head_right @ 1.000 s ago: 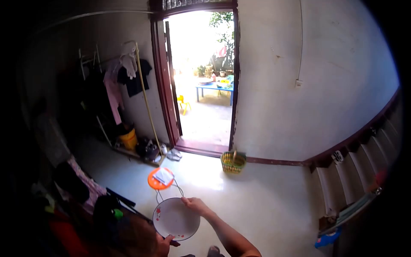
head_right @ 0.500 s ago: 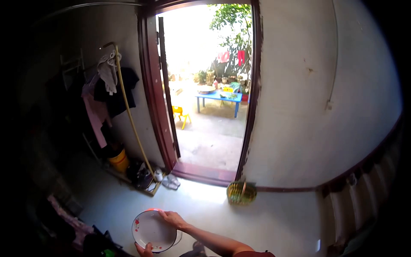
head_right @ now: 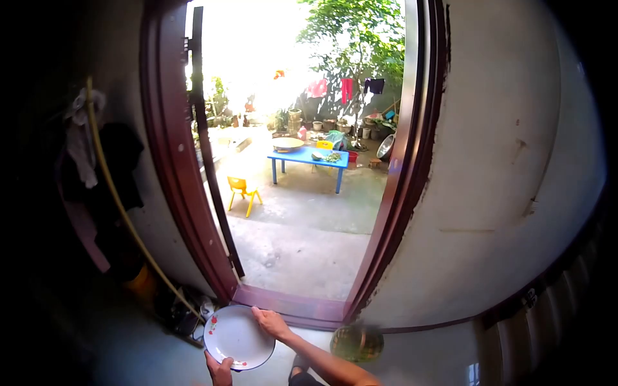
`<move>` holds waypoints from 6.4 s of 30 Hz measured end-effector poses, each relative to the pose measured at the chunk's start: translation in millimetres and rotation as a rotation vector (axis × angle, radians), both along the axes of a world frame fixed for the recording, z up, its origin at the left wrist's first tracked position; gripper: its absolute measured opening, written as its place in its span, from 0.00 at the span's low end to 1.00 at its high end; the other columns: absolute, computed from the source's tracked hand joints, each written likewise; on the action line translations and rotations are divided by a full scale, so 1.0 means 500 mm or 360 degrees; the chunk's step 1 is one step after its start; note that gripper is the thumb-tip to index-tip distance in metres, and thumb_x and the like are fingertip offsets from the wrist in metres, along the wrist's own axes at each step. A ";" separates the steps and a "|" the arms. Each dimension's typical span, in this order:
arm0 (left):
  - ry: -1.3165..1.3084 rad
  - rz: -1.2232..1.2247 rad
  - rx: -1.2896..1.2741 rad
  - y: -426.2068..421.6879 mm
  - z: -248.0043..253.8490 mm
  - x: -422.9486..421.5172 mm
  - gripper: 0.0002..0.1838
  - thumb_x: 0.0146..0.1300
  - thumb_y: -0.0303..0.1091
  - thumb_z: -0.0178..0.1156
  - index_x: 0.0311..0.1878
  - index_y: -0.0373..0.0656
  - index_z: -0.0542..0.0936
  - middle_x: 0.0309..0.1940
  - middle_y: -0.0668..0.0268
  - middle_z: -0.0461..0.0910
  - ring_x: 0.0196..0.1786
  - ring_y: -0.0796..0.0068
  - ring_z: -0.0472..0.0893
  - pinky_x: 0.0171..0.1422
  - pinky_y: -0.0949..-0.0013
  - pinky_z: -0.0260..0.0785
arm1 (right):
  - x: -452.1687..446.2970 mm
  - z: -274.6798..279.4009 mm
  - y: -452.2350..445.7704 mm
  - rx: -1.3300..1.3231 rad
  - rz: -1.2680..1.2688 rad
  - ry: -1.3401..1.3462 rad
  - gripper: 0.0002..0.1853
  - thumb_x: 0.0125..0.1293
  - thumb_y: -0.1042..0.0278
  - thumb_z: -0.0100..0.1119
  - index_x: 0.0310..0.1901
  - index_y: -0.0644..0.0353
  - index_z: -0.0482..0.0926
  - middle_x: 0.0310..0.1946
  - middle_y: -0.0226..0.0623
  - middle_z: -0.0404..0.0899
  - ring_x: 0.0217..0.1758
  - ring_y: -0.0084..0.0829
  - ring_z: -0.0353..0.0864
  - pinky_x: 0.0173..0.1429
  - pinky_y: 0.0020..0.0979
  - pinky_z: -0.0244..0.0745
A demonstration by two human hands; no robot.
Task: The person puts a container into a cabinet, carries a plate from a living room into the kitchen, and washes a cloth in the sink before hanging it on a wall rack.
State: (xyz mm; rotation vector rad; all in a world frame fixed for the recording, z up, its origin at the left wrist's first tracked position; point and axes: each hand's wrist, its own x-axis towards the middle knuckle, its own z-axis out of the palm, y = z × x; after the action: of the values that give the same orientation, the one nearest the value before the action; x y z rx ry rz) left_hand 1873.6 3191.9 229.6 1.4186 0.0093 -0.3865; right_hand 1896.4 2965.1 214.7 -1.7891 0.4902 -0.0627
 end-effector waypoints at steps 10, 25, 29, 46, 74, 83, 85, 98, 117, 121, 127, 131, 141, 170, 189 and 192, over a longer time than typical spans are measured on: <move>-0.0263 0.0158 -0.0002 -0.329 -0.032 0.396 0.34 0.62 0.22 0.51 0.70 0.34 0.50 0.58 0.53 0.67 0.51 0.66 0.74 0.56 0.65 0.71 | 0.401 0.109 -0.337 0.0000 0.0165 -0.0127 0.30 0.71 0.41 0.42 0.41 0.64 0.80 0.31 0.38 0.80 0.36 0.29 0.76 0.44 0.31 0.71; -0.0431 -0.0318 -0.0042 -1.015 0.137 0.995 0.19 0.61 0.27 0.44 0.56 0.30 0.67 0.47 0.54 0.75 0.50 0.66 0.74 0.57 0.66 0.65 | 0.830 0.171 -0.983 -0.0269 -0.0574 -0.0239 0.30 0.71 0.42 0.41 0.33 0.66 0.78 0.21 0.34 0.76 0.26 0.27 0.74 0.33 0.31 0.70; -0.0542 -0.0581 0.0037 -1.172 0.170 1.100 0.17 0.64 0.29 0.43 0.54 0.30 0.68 0.44 0.56 0.75 0.46 0.69 0.74 0.54 0.66 0.65 | 0.852 0.206 -1.111 -0.0111 -0.0852 -0.0298 0.30 0.72 0.42 0.41 0.33 0.67 0.78 0.21 0.33 0.75 0.23 0.24 0.73 0.31 0.29 0.69; -0.0023 -0.1587 -0.0305 -2.082 0.110 1.112 0.30 0.53 0.17 0.53 0.62 0.35 0.60 0.48 0.56 0.73 0.46 0.67 0.79 0.37 0.65 0.81 | 0.746 0.094 -1.990 -0.0162 -0.1395 -0.0264 0.30 0.70 0.41 0.42 0.34 0.66 0.78 0.24 0.33 0.76 0.29 0.25 0.74 0.37 0.30 0.70; -0.2299 -0.2542 -0.0705 -3.452 0.029 0.300 0.12 0.50 0.32 0.67 0.39 0.44 0.83 0.35 0.65 0.77 0.44 0.65 0.74 0.56 0.58 0.59 | -0.095 0.073 -2.850 -0.0249 -0.2939 0.0203 0.25 0.70 0.46 0.45 0.39 0.65 0.76 0.29 0.51 0.78 0.34 0.48 0.79 0.41 0.40 0.71; -0.2961 -0.2245 -0.0633 -3.738 0.022 -0.146 0.05 0.51 0.25 0.60 0.33 0.43 0.77 0.31 0.63 0.73 0.44 0.63 0.73 0.60 0.52 0.59 | -0.538 0.083 -3.034 -0.0452 -0.3056 0.0336 0.25 0.70 0.47 0.45 0.38 0.66 0.75 0.27 0.54 0.76 0.33 0.50 0.78 0.39 0.43 0.70; -0.3000 -0.1977 -0.0429 -3.828 0.062 -0.177 0.08 0.50 0.27 0.61 0.35 0.43 0.77 0.38 0.60 0.74 0.50 0.61 0.72 0.65 0.50 0.56 | -0.626 0.107 -3.067 -0.0368 -0.3102 0.0327 0.24 0.70 0.48 0.46 0.37 0.67 0.75 0.27 0.55 0.76 0.33 0.51 0.78 0.39 0.43 0.69; -0.2645 -0.1950 0.0575 -4.212 -0.160 -0.524 0.17 0.60 0.30 0.58 0.53 0.43 0.78 0.62 0.52 0.69 0.69 0.53 0.62 0.73 0.43 0.44 | -1.329 0.057 -3.335 -0.0633 -0.3121 0.1415 0.21 0.73 0.54 0.41 0.42 0.65 0.76 0.33 0.61 0.79 0.40 0.59 0.79 0.45 0.53 0.72; -0.2627 -0.3063 -0.1025 -4.410 0.005 -1.905 0.19 0.63 0.35 0.56 0.56 0.39 0.74 0.56 0.58 0.74 0.65 0.60 0.67 0.71 0.46 0.50 | -2.478 0.077 -3.605 -0.0741 -0.3514 0.1117 0.22 0.71 0.54 0.48 0.43 0.70 0.77 0.34 0.60 0.79 0.41 0.57 0.79 0.45 0.45 0.73; -0.2814 -0.3148 -0.1062 -4.481 0.063 -2.070 0.23 0.64 0.44 0.56 0.58 0.40 0.74 0.62 0.57 0.70 0.71 0.60 0.60 0.74 0.43 0.43 | -2.597 0.124 -3.791 -0.0770 -0.3195 0.1036 0.22 0.71 0.54 0.47 0.48 0.70 0.77 0.40 0.62 0.78 0.47 0.59 0.77 0.51 0.47 0.73; -0.2947 -0.2039 0.0155 -4.702 -0.003 -2.224 0.38 0.60 0.52 0.58 0.67 0.37 0.63 0.67 0.47 0.60 0.69 0.47 0.59 0.74 0.45 0.41 | -2.732 0.165 -4.042 -0.0579 -0.2839 0.1144 0.22 0.72 0.53 0.44 0.46 0.67 0.76 0.39 0.61 0.78 0.46 0.61 0.76 0.51 0.50 0.72; -0.2337 -0.2406 0.0295 -4.832 -0.050 -2.272 0.25 0.60 0.35 0.59 0.61 0.41 0.71 0.60 0.47 0.70 0.46 0.54 0.78 0.56 0.58 0.68 | -2.851 0.115 -4.197 -0.0670 -0.2722 0.1198 0.21 0.72 0.53 0.43 0.43 0.66 0.76 0.38 0.61 0.78 0.44 0.61 0.77 0.49 0.51 0.73; -0.2302 -0.1876 0.0355 -5.178 -0.153 -2.435 0.28 0.48 0.22 0.59 0.57 0.49 0.76 0.66 0.44 0.62 0.59 0.46 0.73 0.59 0.55 0.69 | -3.146 0.067 -4.741 -0.0999 -0.2139 0.1140 0.17 0.70 0.56 0.46 0.40 0.63 0.76 0.31 0.61 0.78 0.37 0.63 0.77 0.45 0.54 0.73; 0.0765 -0.1207 -0.0181 -6.275 0.015 -2.942 0.16 0.60 0.25 0.56 0.51 0.27 0.74 0.41 0.53 0.81 0.38 0.64 0.83 0.44 0.64 0.80 | -3.332 0.030 -6.273 0.0621 -0.1091 -0.0134 0.34 0.70 0.36 0.38 0.44 0.64 0.80 0.33 0.37 0.82 0.34 0.28 0.81 0.36 0.28 0.74; 0.0709 0.0124 -0.0666 -7.020 -0.072 -2.466 0.11 0.58 0.23 0.51 0.45 0.32 0.71 0.35 0.55 0.80 0.33 0.59 0.83 0.38 0.60 0.79 | -2.919 0.081 -7.008 0.0352 -0.0634 0.0018 0.12 0.63 0.70 0.56 0.49 0.61 0.79 0.29 0.33 0.81 0.20 0.22 0.78 0.22 0.23 0.72; 0.0579 0.0266 -0.0662 -7.093 -0.129 -2.353 0.11 0.59 0.24 0.50 0.45 0.32 0.72 0.35 0.54 0.80 0.34 0.59 0.82 0.41 0.60 0.80 | -2.834 0.057 -7.092 0.0437 -0.0419 0.0028 0.11 0.65 0.72 0.54 0.47 0.60 0.79 0.27 0.32 0.80 0.20 0.20 0.77 0.22 0.22 0.71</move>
State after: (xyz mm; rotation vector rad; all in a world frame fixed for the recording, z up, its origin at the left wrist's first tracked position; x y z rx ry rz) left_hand 697.0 -354.6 165.3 0.9167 0.3241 -0.4721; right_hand 479.3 -581.1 243.1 -1.4509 0.7106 -0.1551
